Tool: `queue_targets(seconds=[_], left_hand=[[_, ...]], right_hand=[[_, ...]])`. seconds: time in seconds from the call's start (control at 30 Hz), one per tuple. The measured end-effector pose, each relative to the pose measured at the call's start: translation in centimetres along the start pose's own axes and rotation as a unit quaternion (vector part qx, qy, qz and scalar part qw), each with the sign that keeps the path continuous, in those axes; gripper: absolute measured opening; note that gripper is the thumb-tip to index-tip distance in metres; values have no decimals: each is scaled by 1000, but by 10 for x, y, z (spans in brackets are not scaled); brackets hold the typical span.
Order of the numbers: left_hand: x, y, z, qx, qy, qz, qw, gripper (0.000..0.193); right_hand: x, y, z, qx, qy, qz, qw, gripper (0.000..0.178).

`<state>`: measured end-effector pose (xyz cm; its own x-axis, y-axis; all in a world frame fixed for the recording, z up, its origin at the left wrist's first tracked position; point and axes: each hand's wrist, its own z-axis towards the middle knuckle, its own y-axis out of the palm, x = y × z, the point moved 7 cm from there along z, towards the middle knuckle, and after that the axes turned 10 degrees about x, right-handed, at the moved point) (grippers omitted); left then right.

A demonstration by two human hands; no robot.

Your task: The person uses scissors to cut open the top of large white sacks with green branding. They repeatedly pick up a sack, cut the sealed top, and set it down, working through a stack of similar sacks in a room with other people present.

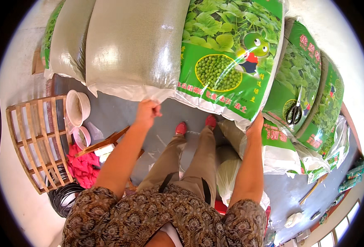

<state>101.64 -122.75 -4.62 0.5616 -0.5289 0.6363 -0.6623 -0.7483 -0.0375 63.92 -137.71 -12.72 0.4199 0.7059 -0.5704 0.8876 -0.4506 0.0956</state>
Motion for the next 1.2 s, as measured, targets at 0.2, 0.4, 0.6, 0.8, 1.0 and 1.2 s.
queue_targets(seconds=[0.2,0.4,0.6,0.8,1.0,1.2], left_hand=[[45,-17,3,6,56,70,996,7],[27,-37,5,-46,43,232,971,7],[25,-37,-19,-109,18,245,963,17],[-56,-39,-12,-106,28,317,942,25],[-42,-6,4,-73,23,303,950,32],[79,-125,-27,78,231,230,942,30]], right_hand=[[3,13,-50,12,1,-3,1000,35],[5,-25,7,113,-73,-295,946,49],[20,-46,35,43,-75,-227,970,55],[16,-26,13,24,-46,-193,980,52],[6,-19,1,49,-113,-222,967,49],[-55,33,-74,152,-423,-643,620,35]])
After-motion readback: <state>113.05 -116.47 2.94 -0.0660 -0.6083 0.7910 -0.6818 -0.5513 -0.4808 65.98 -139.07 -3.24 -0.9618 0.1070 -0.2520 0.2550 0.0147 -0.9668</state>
